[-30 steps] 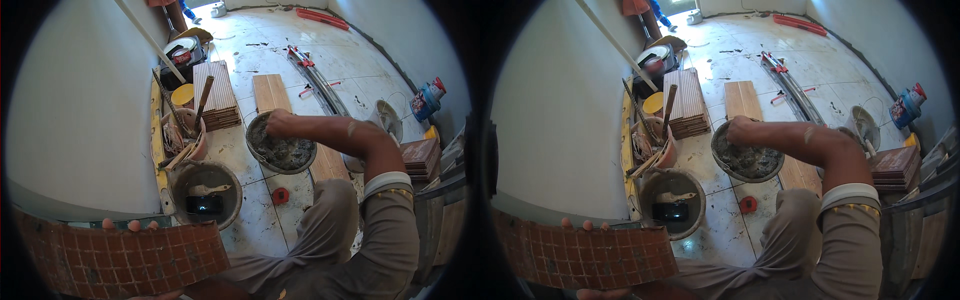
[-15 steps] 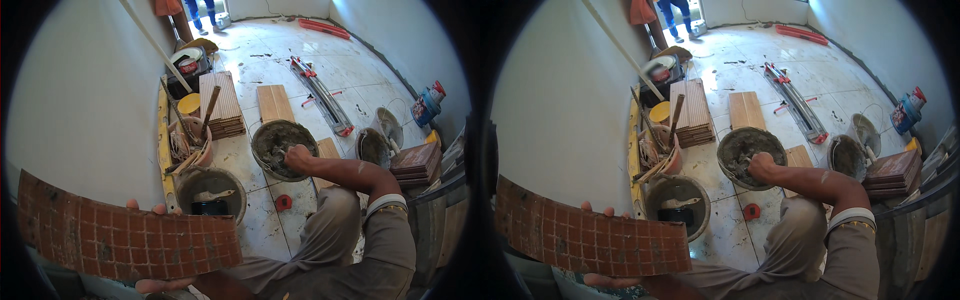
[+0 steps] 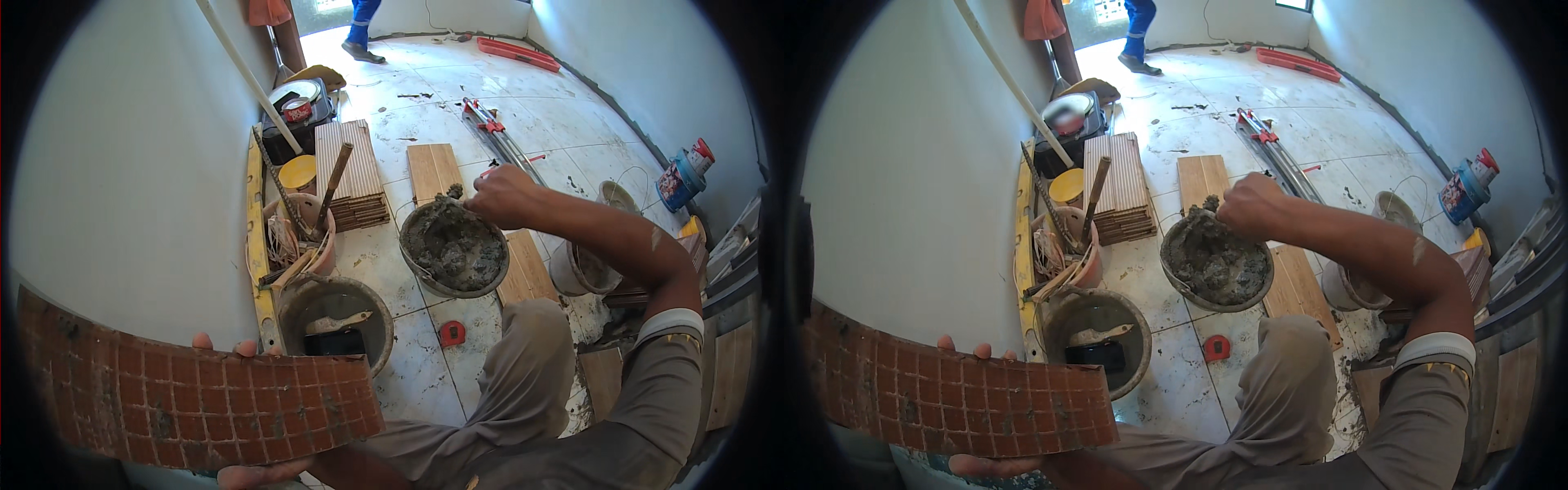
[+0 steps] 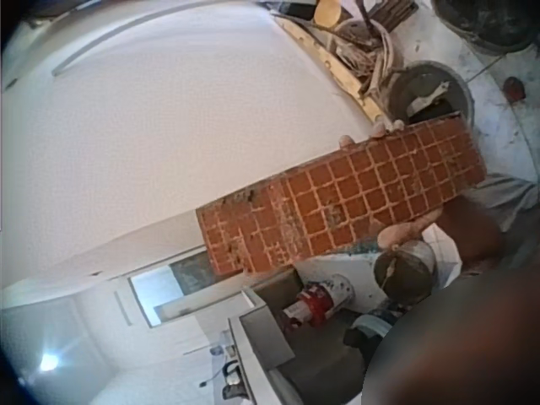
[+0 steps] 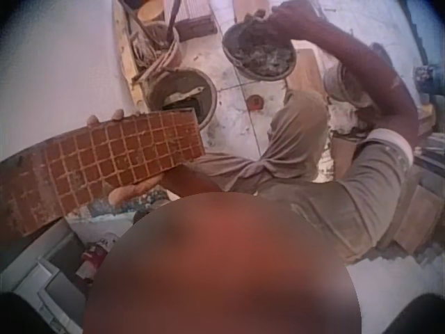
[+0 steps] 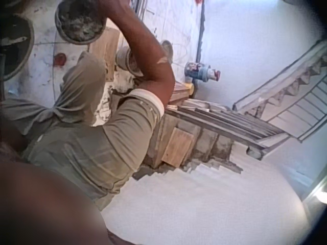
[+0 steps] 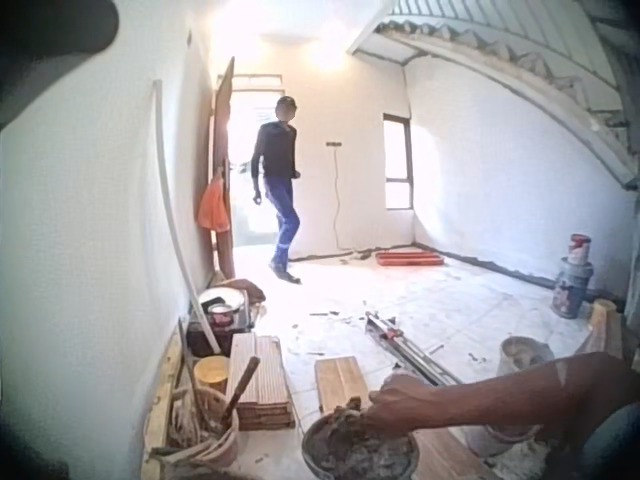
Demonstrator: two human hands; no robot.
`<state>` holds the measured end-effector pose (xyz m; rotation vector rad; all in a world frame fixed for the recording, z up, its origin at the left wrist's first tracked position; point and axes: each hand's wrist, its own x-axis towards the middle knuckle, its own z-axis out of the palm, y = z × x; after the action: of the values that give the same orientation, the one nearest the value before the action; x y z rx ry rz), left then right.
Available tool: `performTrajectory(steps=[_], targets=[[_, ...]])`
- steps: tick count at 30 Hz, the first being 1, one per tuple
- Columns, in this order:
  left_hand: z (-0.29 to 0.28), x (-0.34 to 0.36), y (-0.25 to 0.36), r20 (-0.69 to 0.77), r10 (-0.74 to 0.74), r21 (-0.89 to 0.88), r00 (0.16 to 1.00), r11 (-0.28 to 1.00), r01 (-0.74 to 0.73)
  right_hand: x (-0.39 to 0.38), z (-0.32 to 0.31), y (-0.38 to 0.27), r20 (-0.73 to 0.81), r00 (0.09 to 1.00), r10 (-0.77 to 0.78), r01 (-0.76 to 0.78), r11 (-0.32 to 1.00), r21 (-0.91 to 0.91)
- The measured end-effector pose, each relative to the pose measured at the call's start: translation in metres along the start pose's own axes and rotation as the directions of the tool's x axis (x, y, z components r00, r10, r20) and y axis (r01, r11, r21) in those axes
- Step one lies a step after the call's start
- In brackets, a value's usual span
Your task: Applying mortar to tiles and installing them on concrete stair steps during a renovation.
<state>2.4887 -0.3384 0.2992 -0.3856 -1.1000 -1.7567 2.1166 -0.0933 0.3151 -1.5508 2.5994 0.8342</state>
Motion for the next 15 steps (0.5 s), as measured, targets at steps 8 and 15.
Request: performTrajectory(steps=[8, 15], targets=[[-0.007, 0.013, 0.023, 0.044, -0.333, 0.05, 0.942, 0.943, 0.33, 0.063, -0.009, -0.015, 0.22, 0.973, -0.077, 0.067, 0.996, 0.05], [0.004, 0.012, 0.013, -0.126, -0.256, 0.099, 0.959, 0.958, 0.269, 0.105, 0.023, -0.03, 0.225, 0.952, -0.208, 0.195, 0.978, 0.079]])
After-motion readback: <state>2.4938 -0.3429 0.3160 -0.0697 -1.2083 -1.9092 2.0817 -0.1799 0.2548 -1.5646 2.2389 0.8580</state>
